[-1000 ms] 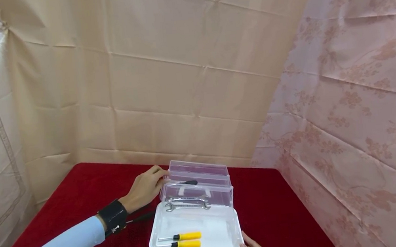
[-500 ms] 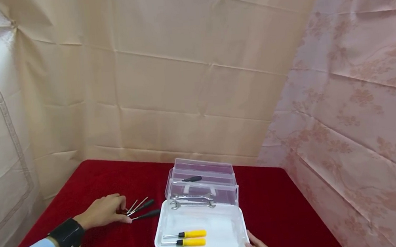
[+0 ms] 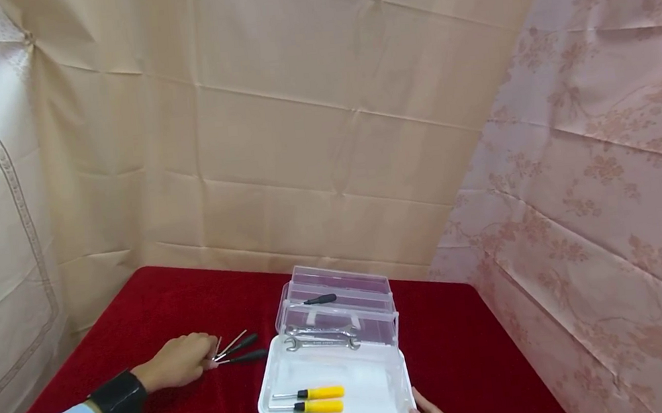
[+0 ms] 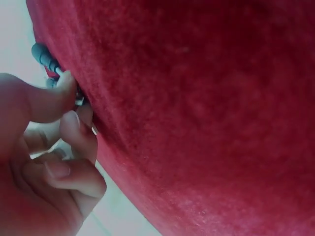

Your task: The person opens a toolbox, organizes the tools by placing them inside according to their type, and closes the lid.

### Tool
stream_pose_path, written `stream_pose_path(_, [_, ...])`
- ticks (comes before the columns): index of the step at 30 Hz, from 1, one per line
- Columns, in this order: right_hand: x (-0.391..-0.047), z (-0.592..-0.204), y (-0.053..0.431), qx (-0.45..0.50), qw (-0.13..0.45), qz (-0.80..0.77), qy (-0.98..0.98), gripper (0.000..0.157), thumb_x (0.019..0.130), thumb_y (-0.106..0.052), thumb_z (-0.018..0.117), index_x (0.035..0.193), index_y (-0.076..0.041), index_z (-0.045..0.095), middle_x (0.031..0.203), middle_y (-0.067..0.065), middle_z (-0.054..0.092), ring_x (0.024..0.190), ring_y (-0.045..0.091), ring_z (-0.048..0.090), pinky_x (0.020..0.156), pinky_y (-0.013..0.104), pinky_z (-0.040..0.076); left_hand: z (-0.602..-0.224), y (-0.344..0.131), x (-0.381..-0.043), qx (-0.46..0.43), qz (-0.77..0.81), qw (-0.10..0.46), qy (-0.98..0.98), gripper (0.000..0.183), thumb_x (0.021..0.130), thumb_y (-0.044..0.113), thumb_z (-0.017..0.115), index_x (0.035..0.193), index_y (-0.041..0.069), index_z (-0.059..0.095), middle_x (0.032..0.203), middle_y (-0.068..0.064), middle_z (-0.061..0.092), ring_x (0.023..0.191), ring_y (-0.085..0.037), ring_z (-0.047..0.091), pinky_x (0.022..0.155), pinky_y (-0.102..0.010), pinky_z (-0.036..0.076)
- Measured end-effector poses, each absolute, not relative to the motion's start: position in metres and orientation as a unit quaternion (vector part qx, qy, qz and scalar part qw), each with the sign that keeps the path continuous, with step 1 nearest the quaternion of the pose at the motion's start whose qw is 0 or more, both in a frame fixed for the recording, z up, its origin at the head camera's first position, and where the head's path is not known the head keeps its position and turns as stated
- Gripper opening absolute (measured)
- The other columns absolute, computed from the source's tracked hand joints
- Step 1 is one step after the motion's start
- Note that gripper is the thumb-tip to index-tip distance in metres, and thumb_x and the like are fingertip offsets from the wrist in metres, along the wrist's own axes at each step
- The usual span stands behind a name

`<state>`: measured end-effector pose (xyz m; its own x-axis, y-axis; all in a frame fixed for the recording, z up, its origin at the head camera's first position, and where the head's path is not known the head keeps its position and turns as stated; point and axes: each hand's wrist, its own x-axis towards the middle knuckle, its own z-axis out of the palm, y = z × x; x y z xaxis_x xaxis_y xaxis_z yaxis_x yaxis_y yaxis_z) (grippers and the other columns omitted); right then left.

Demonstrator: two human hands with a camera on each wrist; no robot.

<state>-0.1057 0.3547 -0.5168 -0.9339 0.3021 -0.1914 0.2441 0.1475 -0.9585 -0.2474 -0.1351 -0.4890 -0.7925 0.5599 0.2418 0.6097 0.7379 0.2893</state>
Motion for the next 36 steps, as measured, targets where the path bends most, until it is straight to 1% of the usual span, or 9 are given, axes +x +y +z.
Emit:
stream_pose_path(6, [-0.108, -0.525, 0.359, -0.173, 0.024, 0.633, -0.754, 0.107, 0.076, -0.064, 0.08, 0.15, 0.004, 0.046, 0.12, 0.023, 0.07, 0.084, 0.031, 0.07, 0.066, 0.041, 0.06, -0.492, -0.137, -0.25, -0.281, -0.159, 0.102, -0.941, 0.026, 0.088, 0.007, 0.08, 0.096, 0.014, 0.057, 0.078, 0.005, 0.048, 0.059, -0.008, 0.045, 0.048, -0.027, 0.039])
stream_pose_path(12, [-0.116, -0.546, 0.372, -0.157, 0.033, 0.628, -0.762, 0.105, 0.078, -0.068, 0.077, 0.149, 0.003, 0.047, 0.115, 0.018, 0.073, 0.082, 0.031, 0.071, 0.066, 0.043, 0.06, -0.492, -0.133, -0.251, -0.283, -0.17, 0.063, -0.942, 0.019, 0.087, 0.018, 0.083, 0.094, 0.019, 0.065, 0.081, 0.006, 0.05, 0.062, -0.007, 0.045, 0.052, -0.027, 0.04])
stream_pose_path(15, [-0.115, -0.544, 0.37, -0.158, 0.029, 0.63, -0.76, 0.113, 0.073, -0.074, 0.076, 0.15, 0.003, 0.047, 0.117, 0.02, 0.072, 0.083, 0.032, 0.071, 0.067, 0.044, 0.06, -0.492, -0.131, -0.251, -0.287, -0.173, 0.061, -0.94, 0.019, 0.087, 0.018, 0.083, 0.09, 0.017, 0.064, 0.078, 0.008, 0.05, 0.062, -0.006, 0.045, 0.053, -0.027, 0.041])
stream_pose_path(17, [-0.113, -0.537, 0.365, -0.168, 0.029, 0.629, -0.758, 0.123, 0.064, -0.079, 0.077, 0.15, 0.004, 0.046, 0.119, 0.024, 0.071, 0.085, 0.033, 0.071, 0.068, 0.044, 0.06, -0.492, -0.13, -0.251, -0.293, -0.18, 0.061, -0.937, 0.022, 0.087, 0.015, 0.082, 0.091, 0.015, 0.061, 0.074, 0.009, 0.049, 0.061, -0.005, 0.045, 0.052, -0.026, 0.041])
stream_pose_path(19, [-0.11, -0.53, 0.361, -0.178, 0.025, 0.628, -0.757, 0.123, 0.064, -0.077, 0.079, 0.15, 0.004, 0.046, 0.119, 0.024, 0.071, 0.085, 0.032, 0.071, 0.068, 0.042, 0.06, -0.492, -0.129, -0.251, -0.297, -0.194, 0.056, -0.933, 0.024, 0.088, 0.011, 0.08, 0.092, 0.015, 0.057, 0.071, 0.01, 0.049, 0.06, -0.005, 0.045, 0.051, -0.025, 0.04])
stream_pose_path(22, [-0.107, -0.522, 0.356, -0.182, 0.031, 0.629, -0.755, 0.111, 0.071, -0.068, 0.081, 0.149, 0.004, 0.047, 0.118, 0.023, 0.071, 0.083, 0.03, 0.07, 0.065, 0.04, 0.06, -0.492, -0.127, -0.25, -0.302, -0.202, 0.049, -0.93, 0.027, 0.088, 0.007, 0.08, 0.093, 0.017, 0.055, 0.07, 0.012, 0.048, 0.06, -0.005, 0.044, 0.051, -0.025, 0.039])
stream_pose_path(27, [-0.107, -0.519, 0.355, -0.185, 0.044, 0.628, -0.754, 0.105, 0.072, -0.062, 0.083, 0.147, 0.003, 0.05, 0.113, 0.021, 0.072, 0.076, 0.029, 0.067, 0.059, 0.038, 0.057, -0.493, -0.124, -0.247, -0.307, -0.171, 0.073, -0.933, 0.023, 0.087, 0.014, 0.082, 0.087, 0.02, 0.06, 0.075, 0.011, 0.049, 0.062, -0.004, 0.044, 0.053, -0.025, 0.04])
stream_pose_path(32, [-0.107, -0.52, 0.354, -0.188, 0.043, 0.628, -0.754, 0.115, 0.065, -0.069, 0.084, 0.147, 0.003, 0.05, 0.111, 0.02, 0.072, 0.075, 0.029, 0.066, 0.059, 0.038, 0.057, -0.496, -0.121, -0.244, -0.317, -0.149, 0.084, -0.933, 0.017, 0.088, 0.013, 0.08, 0.088, 0.011, 0.063, 0.082, 0.0, 0.055, 0.062, -0.01, 0.051, 0.052, -0.029, 0.046])
stream_pose_path(36, [-0.106, -0.521, 0.355, -0.183, 0.035, 0.629, -0.754, 0.111, 0.069, -0.067, 0.082, 0.149, 0.003, 0.048, 0.116, 0.023, 0.071, 0.081, 0.03, 0.069, 0.064, 0.04, 0.059, -0.496, -0.121, -0.242, -0.336, -0.109, 0.08, -0.932, 0.02, 0.087, 0.006, 0.079, 0.098, 0.001, 0.064, 0.088, -0.01, 0.061, 0.064, -0.017, 0.06, 0.054, -0.034, 0.052])
